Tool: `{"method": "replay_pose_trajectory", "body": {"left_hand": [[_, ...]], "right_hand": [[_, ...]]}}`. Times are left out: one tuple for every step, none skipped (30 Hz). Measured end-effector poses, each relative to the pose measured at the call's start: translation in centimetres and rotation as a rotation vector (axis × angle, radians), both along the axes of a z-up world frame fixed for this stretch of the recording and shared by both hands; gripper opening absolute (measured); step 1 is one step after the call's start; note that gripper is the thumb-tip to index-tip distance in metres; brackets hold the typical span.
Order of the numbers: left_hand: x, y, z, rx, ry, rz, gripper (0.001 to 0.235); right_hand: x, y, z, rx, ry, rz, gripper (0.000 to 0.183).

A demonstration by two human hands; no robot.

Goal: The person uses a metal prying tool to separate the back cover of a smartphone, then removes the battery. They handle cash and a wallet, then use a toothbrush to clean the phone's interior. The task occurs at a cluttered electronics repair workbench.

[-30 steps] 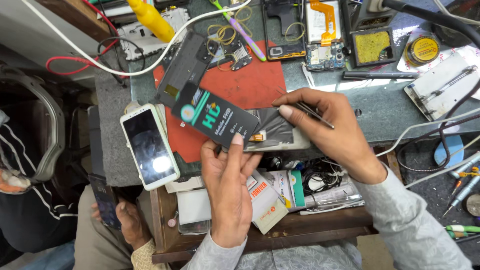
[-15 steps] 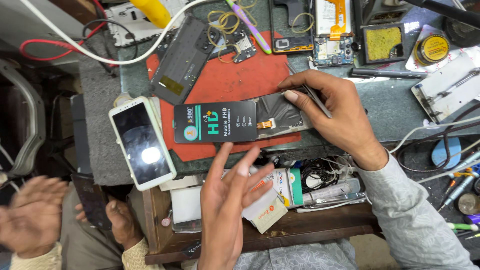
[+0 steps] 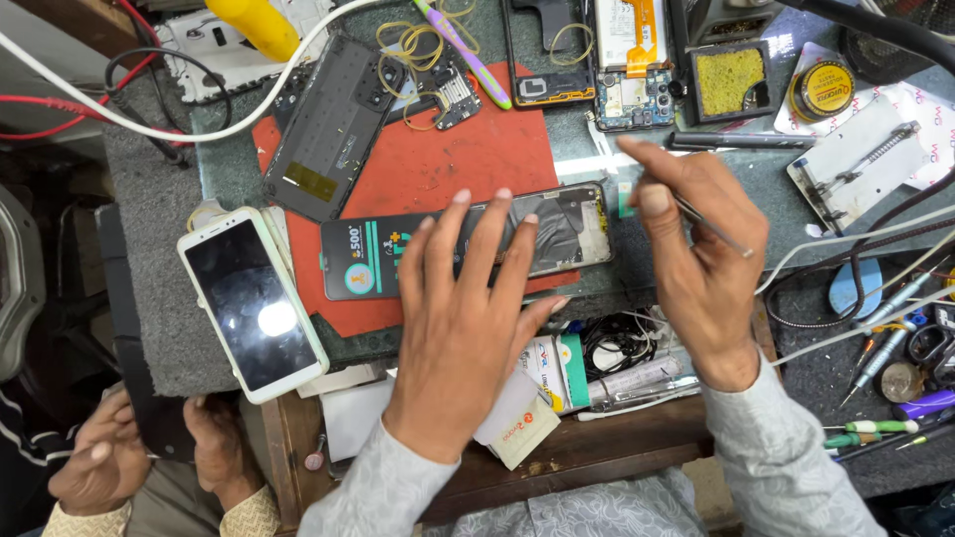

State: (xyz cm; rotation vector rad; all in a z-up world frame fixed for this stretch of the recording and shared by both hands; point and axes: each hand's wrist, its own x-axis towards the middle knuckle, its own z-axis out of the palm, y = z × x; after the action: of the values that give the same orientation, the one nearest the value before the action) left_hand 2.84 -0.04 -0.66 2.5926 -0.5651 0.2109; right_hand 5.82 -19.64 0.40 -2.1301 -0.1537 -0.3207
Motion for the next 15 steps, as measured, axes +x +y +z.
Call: {"method": "replay_pose_trajectory", "body": {"left_hand": [[0.5,0.0,-0.1,-0.007,0.002,-0.015,0.064],[0.9,-0.1,-0.2,-0.015,0.008,-0.03,0.064],[1.2,-0.1,-0.3,-0.022,0.013,-0.045,0.065],[1.4,0.1,-0.2,-0.024,0.01,-0.051,0.065],[1.5,0.4,-0.1,-0.025,0.008,-0.057,0.065],[1.7,0.8,0.1,-0.025,0.004,-0.063,0.066],[1.9,1.3,0.3,-0.023,0.008,-0.061,0.067],[2.1,1.7,0.5,-0.023,0.015,-0.058,0.069],[2.4,2.2,0.7,-0.023,0.021,-0.055,0.071],[2.6,2.5,0.7,-0.052,0.048,-0.06,0.073],[2.8,2.8,0.8,-0.082,0.075,-0.064,0.075],[3.1,3.1,0.8,-0.11,0.1,-0.065,0.078],[3.3,3.2,0.7,-0.117,0.107,-0.061,0.08],[3.3,3.3,0.6,-0.122,0.119,-0.054,0.082],[3.3,3.5,0.6,-0.126,0.131,-0.048,0.084]], "right_hand": [[-0.3,0.0,-0.4,-0.05,-0.041,-0.026,0.029],[-0.6,0.0,-0.8,0.016,0.02,-0.069,0.026],[-0.9,0.1,-1.3,0.083,0.082,-0.111,0.024],[-1.1,0.3,-1.7,0.153,0.144,-0.151,0.022],[-1.4,0.6,-2.1,0.205,0.12,-0.097,0.019],[-1.6,1.0,-2.3,0.26,0.095,-0.043,0.018],[-1.7,1.4,-2.5,0.314,0.069,0.012,0.018],[-1.8,1.6,-2.6,0.271,0.062,0.008,0.018],[-1.9,1.9,-2.6,0.228,0.055,0.004,0.018],[-1.9,2.2,-2.6,0.183,0.049,0.002,0.019],[-1.9,2.4,-2.5,0.112,-0.017,0.017,0.019],[-1.9,2.7,-2.4,0.043,-0.084,0.037,0.019],[-1.7,2.9,-2.3,-0.026,-0.151,0.057,0.02],[-1.7,3.2,-2.3,-0.008,-0.13,0.049,0.02],[-1.6,3.5,-2.4,0.01,-0.109,0.041,0.02]]}}
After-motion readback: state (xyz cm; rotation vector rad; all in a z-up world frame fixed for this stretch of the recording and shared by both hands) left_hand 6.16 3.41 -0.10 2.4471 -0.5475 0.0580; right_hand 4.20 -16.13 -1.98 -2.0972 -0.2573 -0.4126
